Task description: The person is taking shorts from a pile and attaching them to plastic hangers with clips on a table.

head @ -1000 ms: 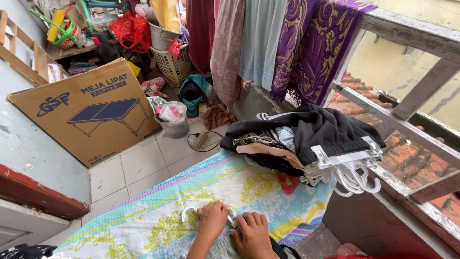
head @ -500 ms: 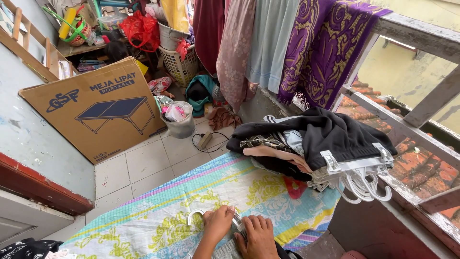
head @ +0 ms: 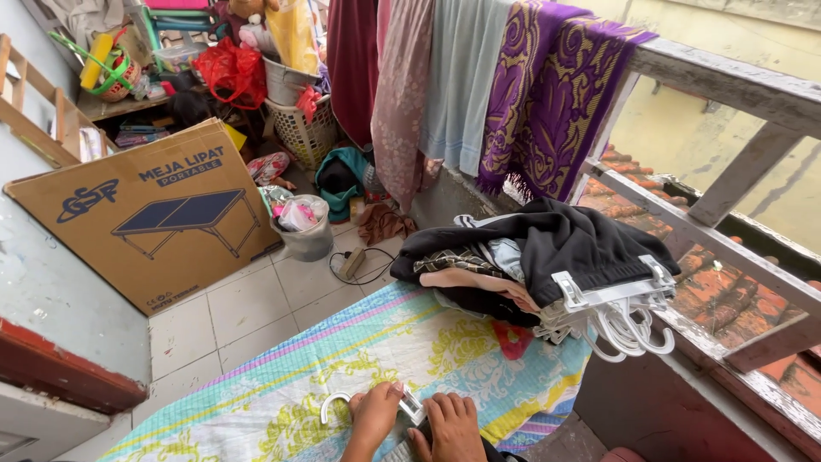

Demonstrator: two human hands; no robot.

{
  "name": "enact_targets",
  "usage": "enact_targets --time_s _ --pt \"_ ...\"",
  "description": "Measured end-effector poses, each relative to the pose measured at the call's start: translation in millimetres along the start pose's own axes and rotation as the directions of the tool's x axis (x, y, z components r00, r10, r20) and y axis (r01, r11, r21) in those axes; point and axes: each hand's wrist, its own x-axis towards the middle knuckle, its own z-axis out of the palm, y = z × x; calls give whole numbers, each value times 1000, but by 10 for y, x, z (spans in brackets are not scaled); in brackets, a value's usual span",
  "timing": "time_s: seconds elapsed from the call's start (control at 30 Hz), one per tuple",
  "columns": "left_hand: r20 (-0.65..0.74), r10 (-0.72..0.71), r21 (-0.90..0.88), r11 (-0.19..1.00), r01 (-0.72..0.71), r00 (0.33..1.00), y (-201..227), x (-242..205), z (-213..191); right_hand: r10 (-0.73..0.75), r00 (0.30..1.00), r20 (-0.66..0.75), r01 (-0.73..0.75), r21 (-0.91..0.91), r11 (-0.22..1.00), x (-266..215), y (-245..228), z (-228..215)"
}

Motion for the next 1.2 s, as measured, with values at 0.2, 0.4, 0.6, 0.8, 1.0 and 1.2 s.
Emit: enact_targets --time_s 0.2,0.4,0.6,0.8,1.0,1.2 --pt "-14 -85 10 996 85 996 12 111 76 -27 993 -118 28 11 1000 -27 124 229" --pt "25 -216 37 976 215 976 109 173 28 42 984 -173 -30 70 997 -70 402 726" --pt "23 -255 78 965 252 967 119 279 79 57 956 -288 -14 151 988 -73 448 748" --pt "-189 20 88 996 -3 982 -280 655 460 6 961 -276 57 218 974 7 247 251" --pt "-274 42 -27 998 -51 961 -260 325 444 114 982 -150 -24 503 864 55 108 -92" --pt "-333 0 -121 992 -43 943 -160 -13 285 352 929 116 -349 588 729 30 -29 -276"
